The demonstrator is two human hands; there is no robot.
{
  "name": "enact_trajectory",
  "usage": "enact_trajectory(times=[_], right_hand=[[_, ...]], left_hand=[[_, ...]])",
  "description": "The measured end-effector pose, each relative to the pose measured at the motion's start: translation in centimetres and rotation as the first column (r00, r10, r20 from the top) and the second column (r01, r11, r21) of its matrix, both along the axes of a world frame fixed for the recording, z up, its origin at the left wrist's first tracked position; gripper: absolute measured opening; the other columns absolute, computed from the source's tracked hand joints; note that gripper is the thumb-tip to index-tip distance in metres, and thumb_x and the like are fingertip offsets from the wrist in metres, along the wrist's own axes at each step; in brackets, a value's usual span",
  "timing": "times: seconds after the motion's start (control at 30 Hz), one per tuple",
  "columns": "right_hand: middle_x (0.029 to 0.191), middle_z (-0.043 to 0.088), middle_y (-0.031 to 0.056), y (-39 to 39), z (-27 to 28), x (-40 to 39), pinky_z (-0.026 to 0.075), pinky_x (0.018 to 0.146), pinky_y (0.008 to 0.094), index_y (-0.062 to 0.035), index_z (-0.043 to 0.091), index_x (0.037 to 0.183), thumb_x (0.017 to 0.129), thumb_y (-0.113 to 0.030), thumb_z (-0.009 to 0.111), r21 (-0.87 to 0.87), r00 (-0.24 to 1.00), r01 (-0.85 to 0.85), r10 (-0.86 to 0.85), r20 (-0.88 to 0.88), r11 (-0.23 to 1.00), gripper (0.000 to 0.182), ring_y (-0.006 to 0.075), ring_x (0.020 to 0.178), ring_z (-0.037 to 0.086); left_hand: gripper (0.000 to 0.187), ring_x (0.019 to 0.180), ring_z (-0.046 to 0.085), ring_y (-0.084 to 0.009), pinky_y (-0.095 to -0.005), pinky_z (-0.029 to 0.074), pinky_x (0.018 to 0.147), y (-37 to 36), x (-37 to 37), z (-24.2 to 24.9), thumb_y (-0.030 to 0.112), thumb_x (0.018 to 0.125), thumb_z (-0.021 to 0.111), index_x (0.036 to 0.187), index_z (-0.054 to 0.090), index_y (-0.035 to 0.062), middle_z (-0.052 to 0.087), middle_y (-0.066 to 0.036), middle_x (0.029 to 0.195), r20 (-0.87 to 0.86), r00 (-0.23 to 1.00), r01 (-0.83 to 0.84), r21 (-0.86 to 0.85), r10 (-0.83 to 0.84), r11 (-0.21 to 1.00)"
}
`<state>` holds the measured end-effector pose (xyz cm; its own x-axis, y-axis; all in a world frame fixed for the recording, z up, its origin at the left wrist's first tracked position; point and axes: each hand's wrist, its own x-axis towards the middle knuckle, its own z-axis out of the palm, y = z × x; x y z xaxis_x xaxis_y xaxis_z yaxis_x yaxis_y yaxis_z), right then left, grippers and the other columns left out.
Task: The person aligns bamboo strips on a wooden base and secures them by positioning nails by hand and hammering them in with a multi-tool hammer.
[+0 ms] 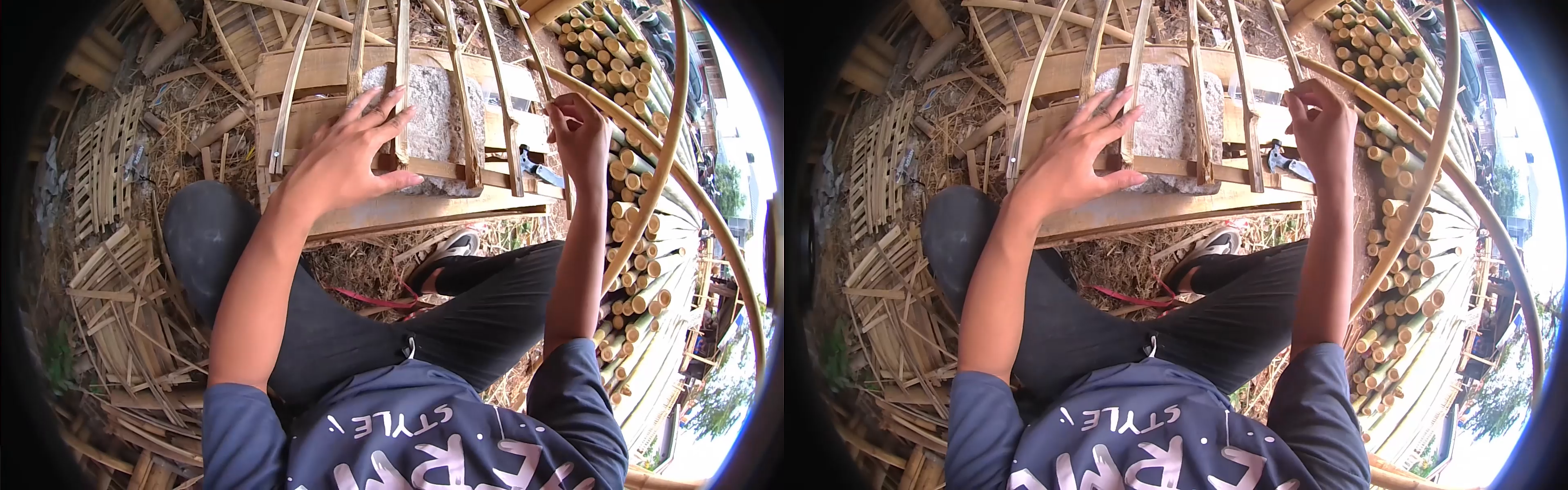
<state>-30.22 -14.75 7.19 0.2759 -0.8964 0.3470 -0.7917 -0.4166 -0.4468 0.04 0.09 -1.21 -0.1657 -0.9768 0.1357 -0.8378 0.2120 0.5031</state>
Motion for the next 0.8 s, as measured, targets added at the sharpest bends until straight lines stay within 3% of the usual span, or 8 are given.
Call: enact_trajectory(times=[0.1, 0.2, 0.3, 0.33, 0.47, 0.53, 0.6, 0.8], right_hand=[[0.086, 0.078, 0.0089, 2.1, -0.1, 1.9, 0.051, 0.050, 0.0248, -0.0022, 0.071, 0.097, 0.094, -0.009, 0.074, 0.061, 0.988, -0.070, 0.060, 0.143, 0.996, 0.008, 0.0143, 0.061, 0.074], [0.089, 0.077, 0.0095, 2.7, -0.8, 3.2, 0.053, 0.051, 0.0237, -0.0004, 0.070, 0.101, 0.094, -0.007, 0.073, 0.060, 0.967, -0.091, 0.074, 0.243, 0.994, 0.010, 0.0134, 0.063, 0.074], [0.092, 0.077, 0.0111, 4.0, -0.7, 4.8, 0.055, 0.053, 0.0237, -0.0004, 0.069, 0.111, 0.094, -0.005, 0.073, 0.106, 0.919, -0.128, 0.078, 0.387, 0.986, 0.018, 0.0129, 0.066, 0.073], [0.095, 0.076, 0.0120, 4.2, -1.1, 5.1, 0.056, 0.054, 0.0231, -0.0023, 0.066, 0.122, 0.094, -0.003, 0.073, 0.103, 0.908, -0.172, 0.117, 0.403, 0.980, 0.029, 0.0118, 0.069, 0.073], [0.095, 0.076, 0.0078, 6.2, -1.9, 6.5, 0.058, 0.055, 0.0230, -0.0008, 0.073, 0.113, 0.093, -0.003, 0.074, 0.185, 0.896, -0.292, 0.200, 0.397, 0.939, 0.020, 0.0106, 0.071, 0.073], [0.092, 0.076, 0.0069, 7.8, -1.9, 7.9, 0.057, 0.055, 0.0235, -0.0001, 0.073, 0.111, 0.093, -0.003, 0.075, 0.147, 0.907, -0.303, 0.237, 0.349, 0.942, 0.019, 0.0099, 0.070, 0.073], [0.088, 0.076, 0.0056, 8.7, -2.0, 8.9, 0.054, 0.054, 0.0237, -0.0007, 0.074, 0.105, 0.093, -0.004, 0.075, 0.302, 0.905, -0.314, 0.187, 0.383, 0.900, 0.013, 0.0089, 0.066, 0.071], [0.083, 0.076, 0.0069, 9.1, -3.3, 10.7, 0.053, 0.056, 0.0250, -0.0036, 0.078, 0.102, 0.091, -0.001, 0.075, 0.307, 0.908, -0.373, 0.275, 0.316, 0.876, 0.012, 0.0093, 0.065, 0.071]], left_hand=[[0.095, 0.157, 0.023, -0.0286, -0.0674, 0.032, 0.118, 0.0, -0.1, 0.3, 0.073, 0.080, 0.070, 0.158, 0.043, 0.0258, 0.027, 0.003, 0.170, 0.012, 1.000, -0.008, 0.016, 0.008, 1.000], [0.092, 0.158, 0.022, -0.0282, -0.0639, 0.031, 0.120, 0.3, -0.4, 1.0, 0.067, 0.081, 0.074, 0.158, 0.043, 0.0277, 0.029, 0.003, 0.170, 0.008, 1.000, -0.023, 0.039, 0.023, 0.999], [0.093, 0.158, 0.022, -0.0273, -0.0641, 0.031, 0.120, 0.3, -0.3, 0.9, 0.069, 0.080, 0.073, 0.158, 0.043, 0.0272, 0.029, 0.003, 0.170, 0.001, 1.000, -0.026, 0.034, 0.026, 0.999], [0.093, 0.158, 0.022, -0.0271, -0.0639, 0.031, 0.120, 0.3, -0.3, 0.8, 0.069, 0.080, 0.073, 0.158, 0.043, 0.0270, 0.029, 0.003, 0.170, 0.000, 1.000, -0.026, 0.034, 0.026, 0.999], [0.095, 0.157, 0.022, -0.0271, -0.0633, 0.032, 0.119, 0.3, -0.2, 0.6, 0.070, 0.080, 0.073, 0.158, 0.043, 0.0260, 0.028, 0.003, 0.170, 0.030, 0.999, -0.024, 0.028, 0.023, 0.999], [0.095, 0.157, 0.023, -0.0273, -0.0630, 0.033, 0.119, 0.4, -0.3, 0.6, 0.071, 0.080, 0.072, 0.158, 0.043, 0.0257, 0.028, 0.003, 0.170, 0.037, 0.999, -0.031, 0.018, 0.031, 0.999], [0.094, 0.157, 0.023, -0.0275, -0.0626, 0.033, 0.118, 0.3, -0.2, 0.5, 0.070, 0.080, 0.072, 0.158, 0.043, 0.0253, 0.028, 0.003, 0.170, 0.042, 0.999, -0.028, 0.001, 0.028, 1.000], [0.092, 0.157, 0.024, -0.0279, -0.0615, 0.034, 0.118, 0.4, -0.3, 0.4, 0.064, 0.080, 0.076, 0.157, 0.045, 0.0238, 0.030, 0.001, 0.169, 0.021, 1.000, -0.022, -0.015, 0.022, 1.000]])
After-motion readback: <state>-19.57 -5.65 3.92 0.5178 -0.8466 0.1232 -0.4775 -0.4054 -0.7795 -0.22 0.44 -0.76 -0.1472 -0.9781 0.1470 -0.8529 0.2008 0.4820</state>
